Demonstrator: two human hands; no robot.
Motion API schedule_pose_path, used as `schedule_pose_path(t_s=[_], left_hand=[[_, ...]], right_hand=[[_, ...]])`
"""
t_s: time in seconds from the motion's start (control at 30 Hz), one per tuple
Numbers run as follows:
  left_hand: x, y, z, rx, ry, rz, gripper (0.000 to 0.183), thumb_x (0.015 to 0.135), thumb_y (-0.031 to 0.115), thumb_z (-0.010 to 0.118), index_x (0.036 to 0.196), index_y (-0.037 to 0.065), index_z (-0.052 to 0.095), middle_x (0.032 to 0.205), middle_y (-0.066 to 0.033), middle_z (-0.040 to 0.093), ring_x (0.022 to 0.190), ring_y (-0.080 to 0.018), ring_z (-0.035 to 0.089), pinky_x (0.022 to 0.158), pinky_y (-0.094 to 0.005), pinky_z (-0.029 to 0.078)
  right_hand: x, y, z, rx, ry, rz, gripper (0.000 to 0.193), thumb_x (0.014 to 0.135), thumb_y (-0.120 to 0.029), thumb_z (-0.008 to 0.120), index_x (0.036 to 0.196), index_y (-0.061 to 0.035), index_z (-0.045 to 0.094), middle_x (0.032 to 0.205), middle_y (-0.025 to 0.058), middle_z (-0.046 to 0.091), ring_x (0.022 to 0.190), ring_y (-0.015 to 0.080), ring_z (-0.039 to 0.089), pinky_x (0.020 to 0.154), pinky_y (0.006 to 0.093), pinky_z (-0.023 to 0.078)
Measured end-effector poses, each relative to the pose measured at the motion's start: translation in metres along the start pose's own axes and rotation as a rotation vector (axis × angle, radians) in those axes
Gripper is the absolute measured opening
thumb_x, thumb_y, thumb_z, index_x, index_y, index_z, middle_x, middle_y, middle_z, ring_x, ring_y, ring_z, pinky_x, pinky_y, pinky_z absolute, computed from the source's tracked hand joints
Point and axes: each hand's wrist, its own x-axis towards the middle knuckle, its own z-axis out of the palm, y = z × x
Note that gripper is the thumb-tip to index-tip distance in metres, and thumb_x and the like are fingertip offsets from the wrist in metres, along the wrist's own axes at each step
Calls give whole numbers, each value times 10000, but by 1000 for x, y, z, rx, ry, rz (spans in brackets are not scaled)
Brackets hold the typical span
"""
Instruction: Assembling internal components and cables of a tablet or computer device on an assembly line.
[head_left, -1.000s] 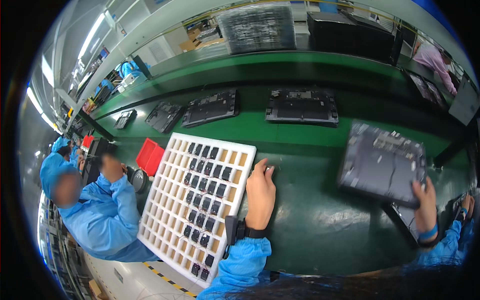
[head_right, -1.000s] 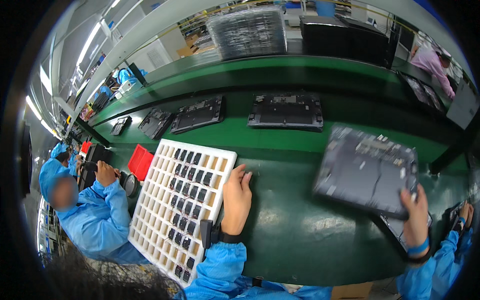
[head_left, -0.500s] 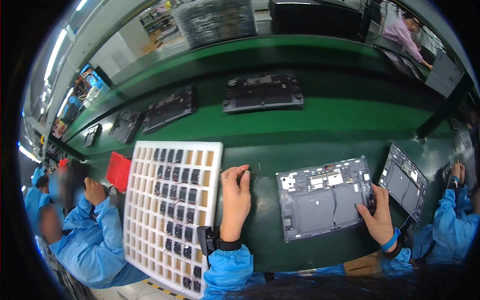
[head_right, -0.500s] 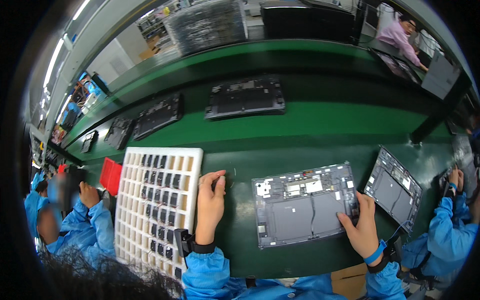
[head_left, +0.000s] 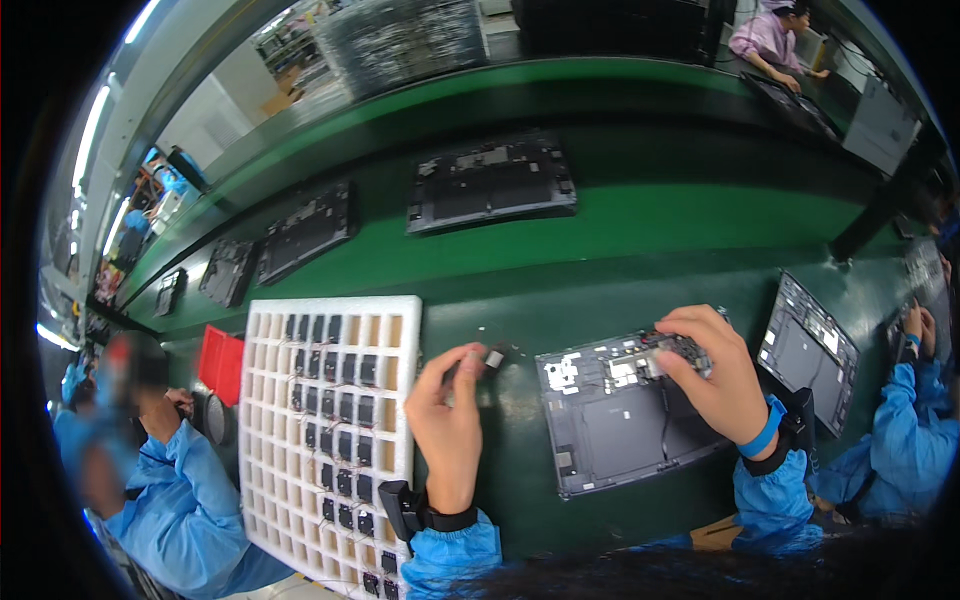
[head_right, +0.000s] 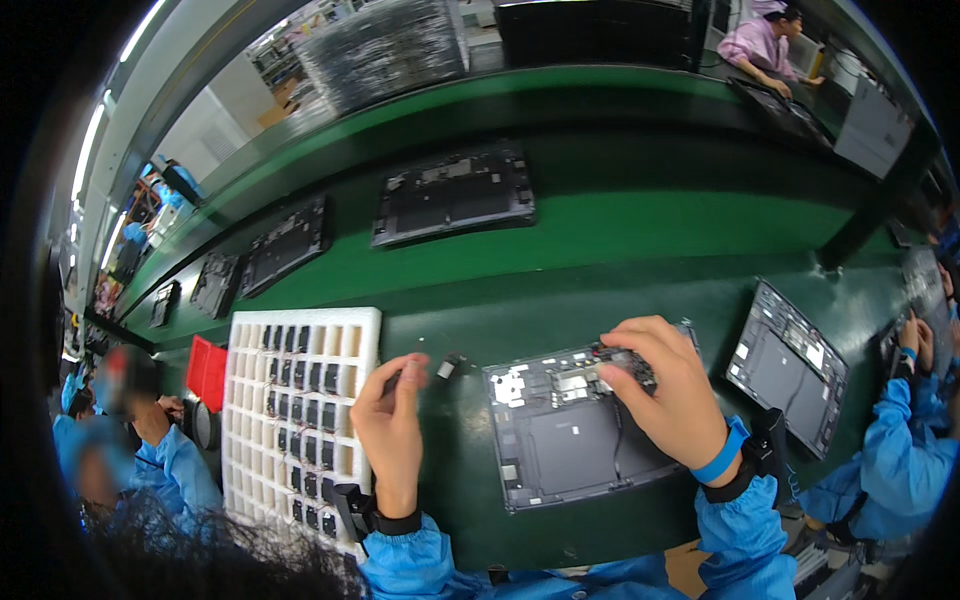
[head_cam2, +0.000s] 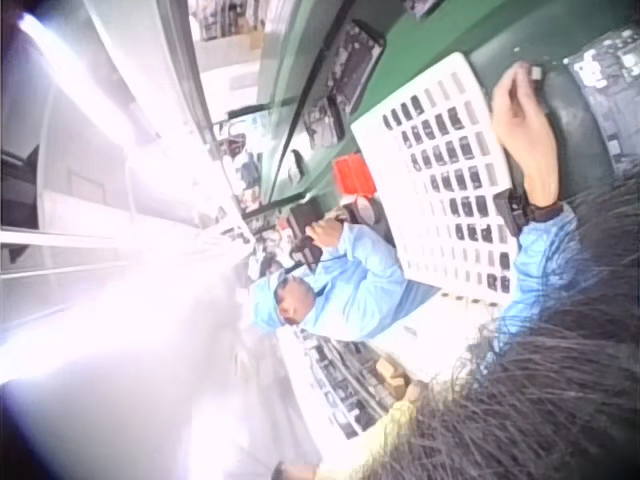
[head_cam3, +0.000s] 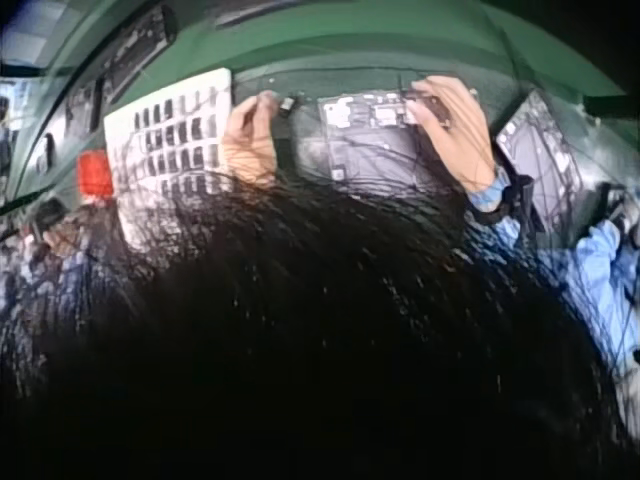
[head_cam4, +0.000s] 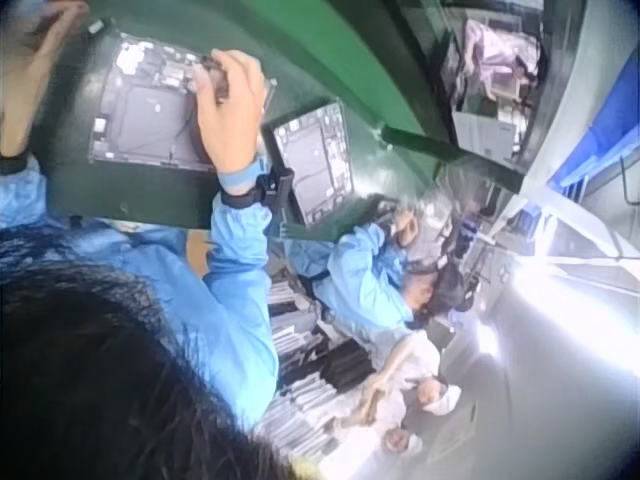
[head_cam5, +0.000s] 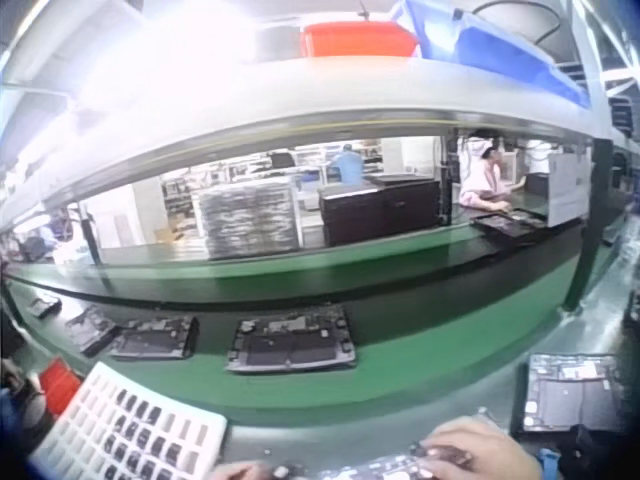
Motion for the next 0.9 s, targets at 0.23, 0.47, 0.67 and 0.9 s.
schedule_pose_path(t_s=[0.23, 0.47, 0.67, 0.9], left_hand=[[-33, 38, 31, -337, -335, -257, 173, 1068, 85, 670, 1143, -71, 680, 962, -153, 723, 738, -155, 655, 673, -299, 563], [-45, 48, 44, -409, -598, -492, 184, 1054, 110, 712, 1174, -28, 728, 971, -111, 755, 753, -113, 657, 660, -244, 532], [-43, 41, 44, -472, -698, -579, 174, 1043, 89, 721, 1168, -31, 729, 968, -107, 748, 760, -116, 660, 670, -249, 541], [-63, 35, 68, -287, -459, -127, 229, 934, -81, 780, 1148, -8, 744, 1113, -93, 704, 1000, -135, 680, 800, -247, 585]], right_hand=[[-12, -8, 17, 541, 6, 95, 154, 998, -45, 696, 1124, 20, 755, 1059, 134, 745, 997, 246, 711, 895, 356, 548], [-18, -12, 16, 828, -127, 236, 169, 1029, -67, 671, 1155, 11, 753, 1032, 134, 740, 835, 183, 696, 753, 306, 547], [-18, -11, 8, 622, -95, 64, 120, 997, -83, 735, 1083, -1, 752, 945, 100, 730, 780, 149, 681, 689, 281, 519], [-31, -17, 15, 1294, -169, 582, 141, 1037, -117, 725, 1037, 24, 726, 892, 64, 734, 777, 107, 675, 691, 247, 530]])
